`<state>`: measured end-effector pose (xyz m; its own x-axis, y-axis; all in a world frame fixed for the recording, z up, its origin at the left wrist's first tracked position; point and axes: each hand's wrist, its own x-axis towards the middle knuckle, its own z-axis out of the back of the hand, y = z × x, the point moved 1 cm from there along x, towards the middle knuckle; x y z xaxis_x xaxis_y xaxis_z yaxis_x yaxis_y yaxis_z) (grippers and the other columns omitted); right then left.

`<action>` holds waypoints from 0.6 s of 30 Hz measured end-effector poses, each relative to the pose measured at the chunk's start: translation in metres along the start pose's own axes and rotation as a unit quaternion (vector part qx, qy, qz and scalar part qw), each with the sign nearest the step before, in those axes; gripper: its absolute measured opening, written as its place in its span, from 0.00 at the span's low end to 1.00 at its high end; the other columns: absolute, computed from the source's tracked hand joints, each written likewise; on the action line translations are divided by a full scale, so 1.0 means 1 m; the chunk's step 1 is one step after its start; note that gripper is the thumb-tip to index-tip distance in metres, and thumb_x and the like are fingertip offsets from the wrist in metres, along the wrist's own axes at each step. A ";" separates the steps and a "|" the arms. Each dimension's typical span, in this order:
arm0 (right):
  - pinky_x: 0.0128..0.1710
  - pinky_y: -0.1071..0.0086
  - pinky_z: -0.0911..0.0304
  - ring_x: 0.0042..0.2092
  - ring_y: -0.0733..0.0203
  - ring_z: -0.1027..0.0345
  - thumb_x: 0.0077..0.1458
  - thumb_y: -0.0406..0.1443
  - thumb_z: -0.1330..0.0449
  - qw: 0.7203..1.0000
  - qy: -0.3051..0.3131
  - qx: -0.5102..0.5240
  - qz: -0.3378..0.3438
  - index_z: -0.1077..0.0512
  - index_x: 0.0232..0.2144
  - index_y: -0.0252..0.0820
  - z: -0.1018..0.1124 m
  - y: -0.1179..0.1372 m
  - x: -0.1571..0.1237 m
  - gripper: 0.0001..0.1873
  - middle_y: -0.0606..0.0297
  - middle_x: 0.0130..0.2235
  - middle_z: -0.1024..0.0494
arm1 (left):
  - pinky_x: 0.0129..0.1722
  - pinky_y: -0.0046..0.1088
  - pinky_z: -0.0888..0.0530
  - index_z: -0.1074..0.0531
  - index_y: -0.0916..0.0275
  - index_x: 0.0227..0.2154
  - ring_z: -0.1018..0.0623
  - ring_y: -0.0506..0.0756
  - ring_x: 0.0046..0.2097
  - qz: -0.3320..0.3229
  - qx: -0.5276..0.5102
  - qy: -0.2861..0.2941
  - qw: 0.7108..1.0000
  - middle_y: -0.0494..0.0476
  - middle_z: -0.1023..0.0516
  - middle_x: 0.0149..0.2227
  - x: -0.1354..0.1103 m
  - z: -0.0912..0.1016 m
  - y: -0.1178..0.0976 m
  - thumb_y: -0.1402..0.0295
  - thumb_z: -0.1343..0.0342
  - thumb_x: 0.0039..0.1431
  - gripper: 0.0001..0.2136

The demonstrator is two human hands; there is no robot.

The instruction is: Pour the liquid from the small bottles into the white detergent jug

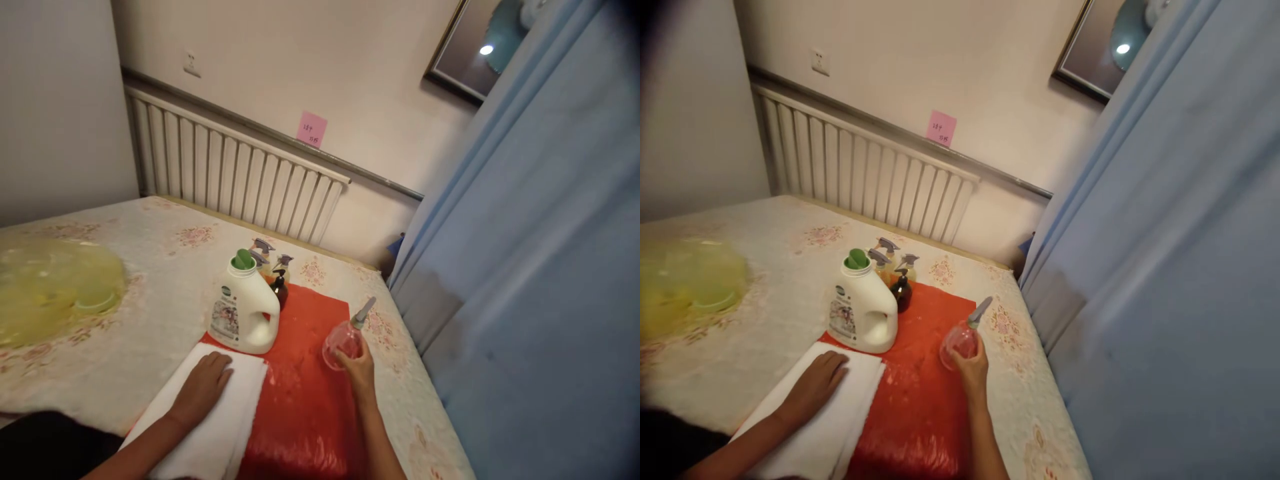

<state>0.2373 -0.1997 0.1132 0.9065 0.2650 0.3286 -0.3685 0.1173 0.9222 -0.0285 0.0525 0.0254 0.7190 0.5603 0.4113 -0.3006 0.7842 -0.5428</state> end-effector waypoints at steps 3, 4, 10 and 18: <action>0.48 0.56 0.28 0.50 0.44 0.24 0.31 0.41 0.26 0.993 0.083 0.066 -0.058 0.26 0.52 0.42 -0.012 0.016 -0.050 0.41 0.57 0.46 0.18 | 0.48 0.42 0.25 0.27 0.62 0.44 0.21 0.60 0.44 0.081 -0.160 0.040 0.983 0.60 0.20 0.42 0.010 0.015 -0.041 0.61 0.51 0.62 0.14; 0.49 0.55 0.28 0.50 0.43 0.24 0.31 0.41 0.25 0.989 0.102 0.082 -0.070 0.26 0.52 0.42 -0.016 0.022 -0.065 0.41 0.57 0.46 0.18 | 0.49 0.42 0.26 0.28 0.62 0.47 0.21 0.61 0.46 0.091 -0.215 0.064 0.970 0.61 0.20 0.44 0.012 0.022 -0.059 0.59 0.50 0.61 0.16; 0.54 0.52 0.31 0.52 0.43 0.26 0.25 0.35 0.24 0.970 0.198 0.104 -0.093 0.26 0.51 0.43 -0.034 0.058 -0.132 0.44 0.57 0.50 0.19 | 0.60 0.42 0.34 0.32 0.62 0.57 0.30 0.63 0.61 0.044 -0.455 0.189 0.869 0.65 0.28 0.59 0.016 0.073 -0.146 0.60 0.42 0.58 0.25; 0.51 0.58 0.29 0.50 0.45 0.24 0.26 0.31 0.28 0.956 0.282 0.072 -0.037 0.26 0.48 0.43 -0.046 0.075 -0.166 0.39 0.60 0.47 0.18 | 0.50 0.35 0.30 0.26 0.62 0.44 0.23 0.57 0.48 0.030 -0.563 0.272 0.780 0.55 0.20 0.44 0.004 0.096 -0.160 0.64 0.40 0.56 0.14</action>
<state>0.0499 -0.1909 0.1190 0.6595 0.7393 0.1360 -0.2379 0.0337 0.9707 -0.0373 -0.0448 0.1839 0.9763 0.1505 0.1558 0.1774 -0.1425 -0.9738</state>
